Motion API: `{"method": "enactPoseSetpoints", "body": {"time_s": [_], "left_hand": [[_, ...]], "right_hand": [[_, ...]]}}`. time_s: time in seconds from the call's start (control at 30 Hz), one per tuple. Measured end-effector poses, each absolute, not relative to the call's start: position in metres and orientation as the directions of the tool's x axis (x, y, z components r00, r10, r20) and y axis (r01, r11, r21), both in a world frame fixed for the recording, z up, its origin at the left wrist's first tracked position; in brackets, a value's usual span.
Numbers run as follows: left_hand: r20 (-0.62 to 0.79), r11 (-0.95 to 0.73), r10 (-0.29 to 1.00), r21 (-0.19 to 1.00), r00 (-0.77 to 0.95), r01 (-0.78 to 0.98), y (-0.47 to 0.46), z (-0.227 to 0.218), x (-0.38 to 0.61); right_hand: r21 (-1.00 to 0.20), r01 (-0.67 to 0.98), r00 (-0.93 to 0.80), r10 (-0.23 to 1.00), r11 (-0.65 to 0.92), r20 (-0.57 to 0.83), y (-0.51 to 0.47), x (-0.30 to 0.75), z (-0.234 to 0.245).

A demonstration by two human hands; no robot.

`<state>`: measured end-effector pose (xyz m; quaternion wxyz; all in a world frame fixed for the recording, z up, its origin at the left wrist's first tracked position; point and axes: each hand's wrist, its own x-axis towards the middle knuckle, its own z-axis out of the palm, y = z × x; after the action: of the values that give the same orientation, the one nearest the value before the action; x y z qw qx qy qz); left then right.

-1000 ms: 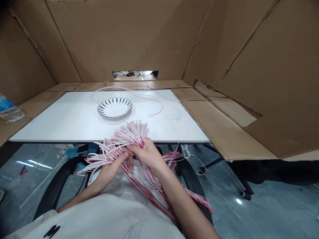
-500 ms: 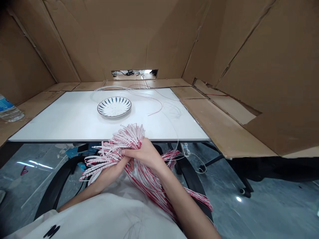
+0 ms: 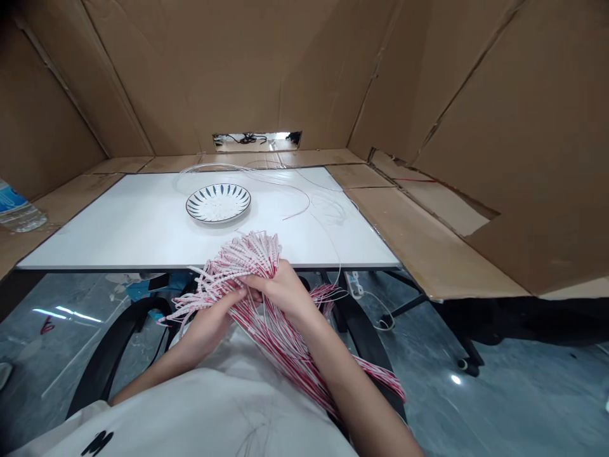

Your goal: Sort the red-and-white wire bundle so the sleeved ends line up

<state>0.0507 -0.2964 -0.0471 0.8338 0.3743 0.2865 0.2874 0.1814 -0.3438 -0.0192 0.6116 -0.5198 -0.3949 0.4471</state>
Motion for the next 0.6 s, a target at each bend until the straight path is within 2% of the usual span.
{"method": "enactPoseSetpoints", "body": {"time_s": [0.1,0.33,0.43,0.6], "left_hand": [[-0.319,0.679,0.65,0.651,0.69,-0.34,-0.298,-0.043,0.057],[-0.381,0.803,0.581,0.413,0.72,-0.43,-0.3,-0.034,0.054],[-0.385,0.797,0.593,0.411,0.707,-0.444,-0.302,-0.033,0.051],[-0.209,0.741,0.605,0.501,0.768,-0.447,-0.305,-0.031,0.05]], "right_hand": [[-0.991,-0.119,0.368,0.929,0.068,0.019,-0.342,0.182,-0.014],[-0.985,-0.139,0.415,0.909,0.106,0.039,-0.342,0.181,-0.013],[-0.981,-0.107,0.433,0.896,0.163,0.102,-0.342,0.181,-0.014],[-0.993,-0.022,0.487,0.869,0.118,0.092,-0.342,0.184,-0.014]]}}
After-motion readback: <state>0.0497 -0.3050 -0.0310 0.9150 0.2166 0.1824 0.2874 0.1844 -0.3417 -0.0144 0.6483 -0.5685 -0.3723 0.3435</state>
